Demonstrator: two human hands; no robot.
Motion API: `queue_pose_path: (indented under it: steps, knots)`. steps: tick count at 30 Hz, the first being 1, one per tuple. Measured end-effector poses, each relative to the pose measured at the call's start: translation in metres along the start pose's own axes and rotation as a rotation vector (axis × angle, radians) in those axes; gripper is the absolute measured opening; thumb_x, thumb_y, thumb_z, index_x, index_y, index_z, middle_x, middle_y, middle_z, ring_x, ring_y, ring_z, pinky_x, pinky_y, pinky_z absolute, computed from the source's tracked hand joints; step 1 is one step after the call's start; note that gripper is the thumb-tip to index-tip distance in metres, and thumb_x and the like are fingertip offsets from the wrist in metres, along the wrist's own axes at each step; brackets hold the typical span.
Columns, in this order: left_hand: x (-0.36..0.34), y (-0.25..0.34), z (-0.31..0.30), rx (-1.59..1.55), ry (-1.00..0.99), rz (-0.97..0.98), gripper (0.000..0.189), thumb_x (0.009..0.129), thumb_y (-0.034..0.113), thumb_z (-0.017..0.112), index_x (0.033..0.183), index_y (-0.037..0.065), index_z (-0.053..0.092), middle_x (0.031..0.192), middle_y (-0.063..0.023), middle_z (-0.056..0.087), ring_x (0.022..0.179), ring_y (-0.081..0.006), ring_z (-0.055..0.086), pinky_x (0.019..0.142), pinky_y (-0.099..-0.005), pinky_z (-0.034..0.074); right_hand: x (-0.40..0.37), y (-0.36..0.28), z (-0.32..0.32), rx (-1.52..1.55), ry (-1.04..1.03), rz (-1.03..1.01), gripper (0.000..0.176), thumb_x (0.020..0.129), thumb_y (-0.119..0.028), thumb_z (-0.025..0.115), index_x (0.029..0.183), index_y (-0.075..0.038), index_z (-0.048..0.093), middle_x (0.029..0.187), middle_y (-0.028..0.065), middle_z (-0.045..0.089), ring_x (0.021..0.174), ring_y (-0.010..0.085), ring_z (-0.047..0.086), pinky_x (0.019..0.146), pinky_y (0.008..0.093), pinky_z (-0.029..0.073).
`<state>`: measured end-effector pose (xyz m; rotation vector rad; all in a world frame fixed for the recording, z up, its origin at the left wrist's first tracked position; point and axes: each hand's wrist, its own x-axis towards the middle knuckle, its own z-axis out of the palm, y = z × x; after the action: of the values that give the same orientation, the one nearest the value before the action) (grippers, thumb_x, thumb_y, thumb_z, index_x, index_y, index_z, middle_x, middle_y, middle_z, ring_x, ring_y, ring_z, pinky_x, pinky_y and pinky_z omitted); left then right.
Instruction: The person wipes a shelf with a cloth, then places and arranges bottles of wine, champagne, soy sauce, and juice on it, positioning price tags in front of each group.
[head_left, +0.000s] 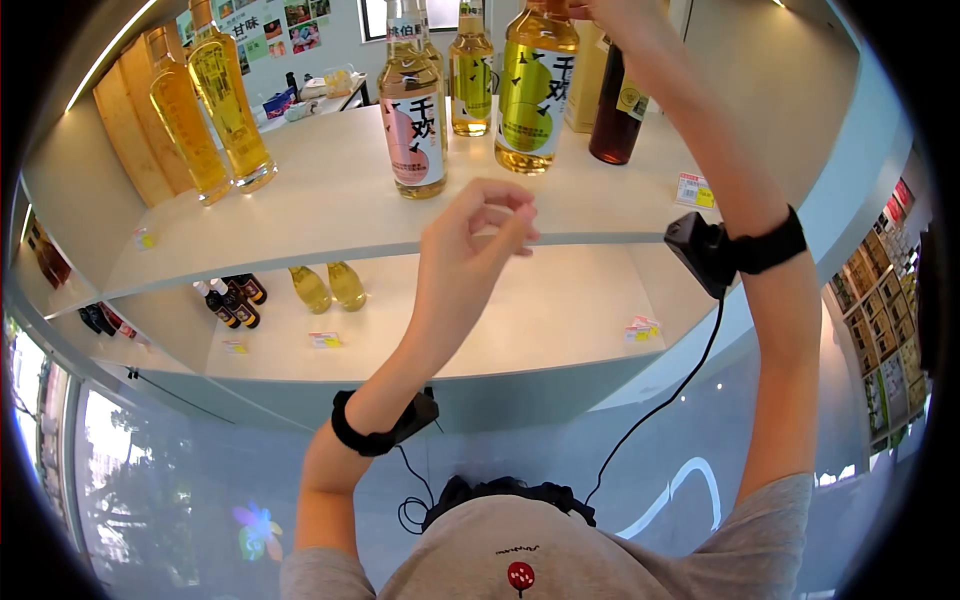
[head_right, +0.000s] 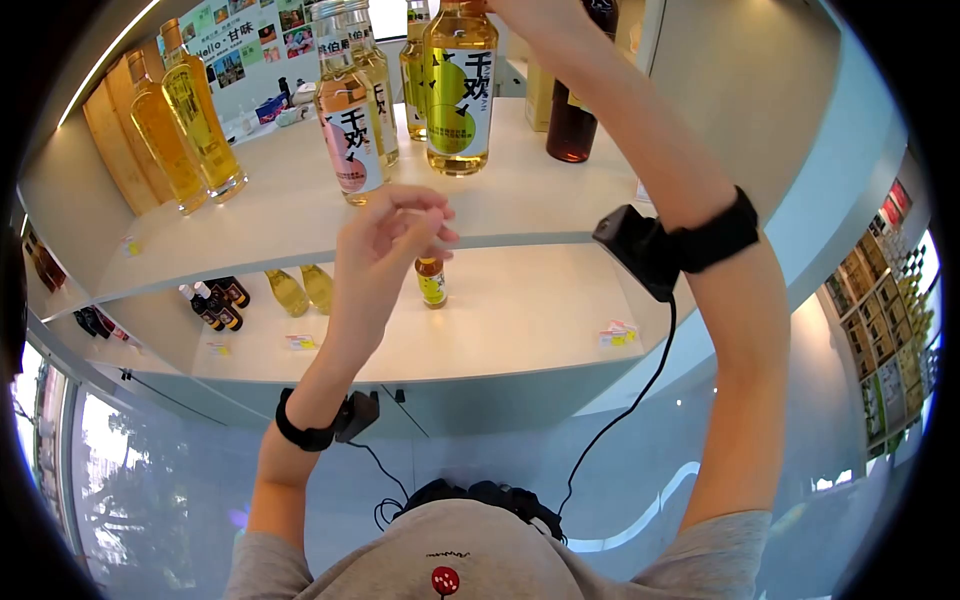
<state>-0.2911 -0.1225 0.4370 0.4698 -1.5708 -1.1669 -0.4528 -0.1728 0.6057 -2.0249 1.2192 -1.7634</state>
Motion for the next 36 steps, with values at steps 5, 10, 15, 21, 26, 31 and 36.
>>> queue_pose_path:
  steps: [5,10,15,21,26,31,36]
  knots:
    - [-0.030,-0.004,0.015,-0.003,0.031,-0.046,0.041,0.082,0.003,0.062,0.117,0.001,0.040,0.113,-0.0105,0.045,0.093,-0.0170,0.056,0.075,-0.0291,0.053,-0.054,-0.042,-0.027,-0.025,-0.060,-0.095,0.028,0.076,-0.021,0.068,0.088,0.004,0.062,0.080,0.0090,0.064,0.074,0.0151,0.062,0.075,0.0264,0.047]
    - [-0.059,-0.004,0.028,-0.026,-0.033,-0.035,0.074,0.069,0.007,0.077,0.128,0.004,0.033,0.127,-0.0086,0.034,0.107,-0.0192,0.048,0.078,-0.0319,0.052,-0.103,-0.066,-0.024,-0.102,0.019,-0.072,0.032,0.077,-0.023,0.067,0.097,0.002,0.061,0.083,0.0091,0.065,0.077,0.0148,0.062,0.079,0.0261,0.046]
    - [-0.092,-0.017,0.043,-0.035,-0.075,-0.060,0.078,0.068,0.009,0.078,0.130,0.007,0.032,0.125,-0.0095,0.034,0.115,-0.0226,0.040,0.090,-0.0356,0.045,-0.150,-0.055,-0.042,-0.101,-0.082,0.057,0.039,0.082,-0.021,0.062,0.111,0.003,0.055,0.094,0.0132,0.065,0.085,0.0181,0.064,0.080,0.0305,0.050]
    - [-0.127,-0.054,0.049,0.126,-0.098,-0.137,0.070,0.068,0.013,0.078,0.124,0.004,0.038,0.115,-0.0125,0.040,0.106,-0.0252,0.046,0.085,-0.0336,0.043,-0.223,-0.025,-0.025,0.069,-0.164,0.216,0.050,0.073,-0.007,0.070,0.117,0.003,0.049,0.097,0.0129,0.062,0.092,0.0197,0.061,0.085,0.0322,0.047]
    - [-0.137,-0.116,0.046,0.329,-0.029,-0.129,0.065,0.065,0.011,0.077,0.120,0.002,0.043,0.110,-0.0133,0.047,0.103,-0.0305,0.048,0.086,-0.0352,0.042,-0.256,0.028,-0.004,0.014,-0.151,0.257,0.036,0.073,-0.011,0.073,0.103,0.000,0.057,0.090,0.0077,0.065,0.086,0.0150,0.063,0.081,0.0289,0.048]
    - [-0.130,-0.183,0.036,0.323,0.090,-0.208,0.063,0.065,0.011,0.077,0.118,0.003,0.044,0.115,-0.0149,0.048,0.106,-0.0314,0.048,0.089,-0.0374,0.041,-0.267,0.081,0.020,-0.037,-0.110,0.266,0.034,0.075,-0.017,0.072,0.100,0.001,0.058,0.090,0.0089,0.065,0.086,0.0183,0.064,0.081,0.0298,0.049]
    - [-0.108,-0.252,0.032,0.384,0.232,-0.196,0.055,0.068,0.011,0.076,0.114,0.002,0.046,0.111,-0.0119,0.048,0.105,-0.0253,0.051,0.087,-0.0361,0.044,-0.261,0.151,0.045,-0.013,-0.056,0.350,0.035,0.075,-0.019,0.071,0.100,0.002,0.058,0.089,0.0095,0.065,0.083,0.0197,0.065,0.076,0.0292,0.051]
